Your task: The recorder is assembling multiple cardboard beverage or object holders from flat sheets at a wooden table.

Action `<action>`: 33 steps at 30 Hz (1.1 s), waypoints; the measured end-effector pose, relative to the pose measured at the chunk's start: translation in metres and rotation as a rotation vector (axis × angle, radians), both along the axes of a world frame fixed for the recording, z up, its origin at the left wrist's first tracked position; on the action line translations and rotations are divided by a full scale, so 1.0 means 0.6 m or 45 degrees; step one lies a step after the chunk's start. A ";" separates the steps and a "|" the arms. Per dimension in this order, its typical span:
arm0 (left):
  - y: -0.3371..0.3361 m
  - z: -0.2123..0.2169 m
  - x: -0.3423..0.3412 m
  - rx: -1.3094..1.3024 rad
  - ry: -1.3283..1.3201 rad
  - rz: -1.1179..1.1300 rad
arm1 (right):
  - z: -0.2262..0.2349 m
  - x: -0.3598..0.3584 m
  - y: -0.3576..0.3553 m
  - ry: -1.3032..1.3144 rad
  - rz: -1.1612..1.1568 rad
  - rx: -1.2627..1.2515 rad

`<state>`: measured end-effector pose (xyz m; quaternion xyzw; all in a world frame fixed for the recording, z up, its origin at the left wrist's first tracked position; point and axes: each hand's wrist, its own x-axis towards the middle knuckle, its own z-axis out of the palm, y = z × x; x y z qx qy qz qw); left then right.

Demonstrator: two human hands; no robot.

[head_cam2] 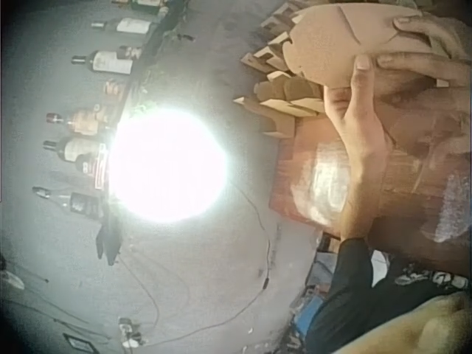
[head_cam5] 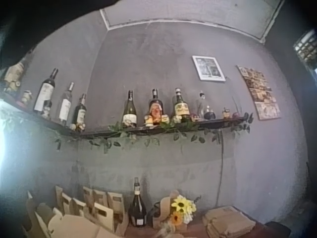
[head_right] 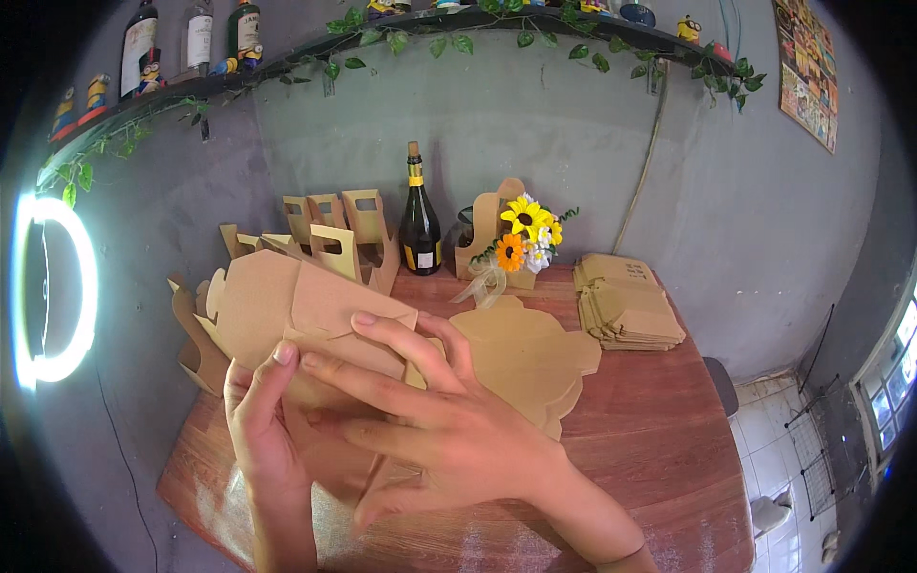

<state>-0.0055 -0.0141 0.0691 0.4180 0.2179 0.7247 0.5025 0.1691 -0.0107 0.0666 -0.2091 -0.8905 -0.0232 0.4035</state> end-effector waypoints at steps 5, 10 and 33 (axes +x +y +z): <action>0.004 -0.010 0.005 0.105 -0.071 0.021 | -0.013 -0.012 0.007 0.034 -0.080 0.092; -0.002 -0.005 0.000 -0.045 -0.151 -0.215 | -0.028 -0.015 0.014 0.163 -0.197 0.441; 0.004 -0.007 -0.076 0.049 0.447 -0.537 | 0.026 0.044 0.013 0.222 0.000 0.101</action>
